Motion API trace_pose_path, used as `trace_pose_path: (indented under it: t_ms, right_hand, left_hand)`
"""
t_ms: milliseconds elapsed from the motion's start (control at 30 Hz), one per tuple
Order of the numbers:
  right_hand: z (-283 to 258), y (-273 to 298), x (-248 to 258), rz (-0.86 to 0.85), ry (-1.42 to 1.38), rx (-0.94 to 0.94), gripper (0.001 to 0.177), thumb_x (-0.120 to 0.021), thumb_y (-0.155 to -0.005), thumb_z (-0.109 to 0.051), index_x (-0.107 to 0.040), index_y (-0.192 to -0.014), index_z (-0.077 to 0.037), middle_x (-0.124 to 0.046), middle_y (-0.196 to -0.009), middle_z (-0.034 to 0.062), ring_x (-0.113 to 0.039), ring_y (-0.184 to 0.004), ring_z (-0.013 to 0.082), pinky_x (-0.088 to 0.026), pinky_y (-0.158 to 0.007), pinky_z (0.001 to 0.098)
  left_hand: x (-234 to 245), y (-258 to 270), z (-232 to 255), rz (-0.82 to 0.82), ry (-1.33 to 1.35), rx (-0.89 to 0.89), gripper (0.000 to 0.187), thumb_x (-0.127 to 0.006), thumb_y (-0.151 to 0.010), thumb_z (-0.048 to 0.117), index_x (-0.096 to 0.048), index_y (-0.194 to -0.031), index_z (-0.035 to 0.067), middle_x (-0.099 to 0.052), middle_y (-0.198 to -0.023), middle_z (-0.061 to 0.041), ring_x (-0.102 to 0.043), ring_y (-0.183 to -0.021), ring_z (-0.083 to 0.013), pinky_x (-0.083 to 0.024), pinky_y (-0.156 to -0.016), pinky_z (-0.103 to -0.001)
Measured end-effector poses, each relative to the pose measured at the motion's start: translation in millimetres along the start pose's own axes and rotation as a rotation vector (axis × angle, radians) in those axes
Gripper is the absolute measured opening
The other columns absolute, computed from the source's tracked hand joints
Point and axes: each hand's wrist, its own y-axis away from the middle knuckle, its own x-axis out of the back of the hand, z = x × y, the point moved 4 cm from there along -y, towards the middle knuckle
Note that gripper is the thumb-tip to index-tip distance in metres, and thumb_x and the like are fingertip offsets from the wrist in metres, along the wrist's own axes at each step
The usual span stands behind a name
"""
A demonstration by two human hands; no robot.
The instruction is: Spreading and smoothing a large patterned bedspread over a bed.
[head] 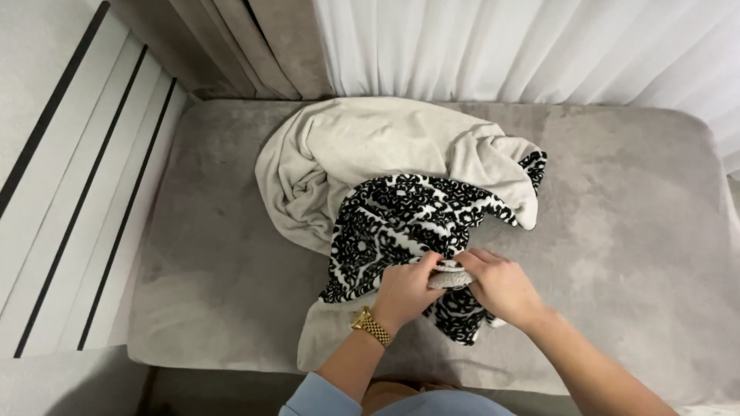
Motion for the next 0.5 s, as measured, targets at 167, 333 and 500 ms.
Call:
trace_pose_path:
  t_ms: [167,333,500]
  right_hand:
    - [-11.1,13.0,43.0,0.200,-0.011,0.119,0.052,-0.064,-0.067,-0.002,-0.069,-0.115,-0.023,-0.072,-0.104,0.0062,-0.073,-0.104,0.0356,-0.060,-0.081,0.0474]
    - [-15.8,28.5,106.6,0.302,-0.084,0.171,0.046,-0.061,-0.073,0.008,-0.072,-0.111,-0.016,-0.074,-0.105,0.0062,-0.073,-0.103,0.0285,-0.061,-0.091,0.0391]
    - [-22.0,57.3,169.6,0.375,-0.102,0.187,0.036,-0.062,-0.080,0.013,-0.072,-0.109,-0.007,-0.075,-0.110,0.0093,-0.072,-0.103,0.0247,-0.059,-0.094,0.0370]
  left_hand:
    - [-0.3,13.8,-25.7,-0.017,0.088,0.218,0.041,-0.069,-0.091,0.030,-0.051,-0.126,0.017,-0.074,-0.079,-0.019,-0.074,-0.074,-0.0371,-0.055,-0.067,-0.043]
    - [-20.5,32.4,-93.9,-0.015,-0.005,0.302,0.047,-0.073,-0.087,0.018,-0.051,-0.129,0.017,-0.069,-0.075,-0.013,-0.065,-0.066,-0.0323,-0.047,-0.057,-0.044]
    - [-18.9,51.7,-131.8,0.030,-0.017,0.402,0.060,-0.077,-0.085,0.013,-0.051,-0.138,0.021,-0.071,-0.077,-0.006,-0.063,-0.054,-0.0239,-0.050,-0.041,-0.041]
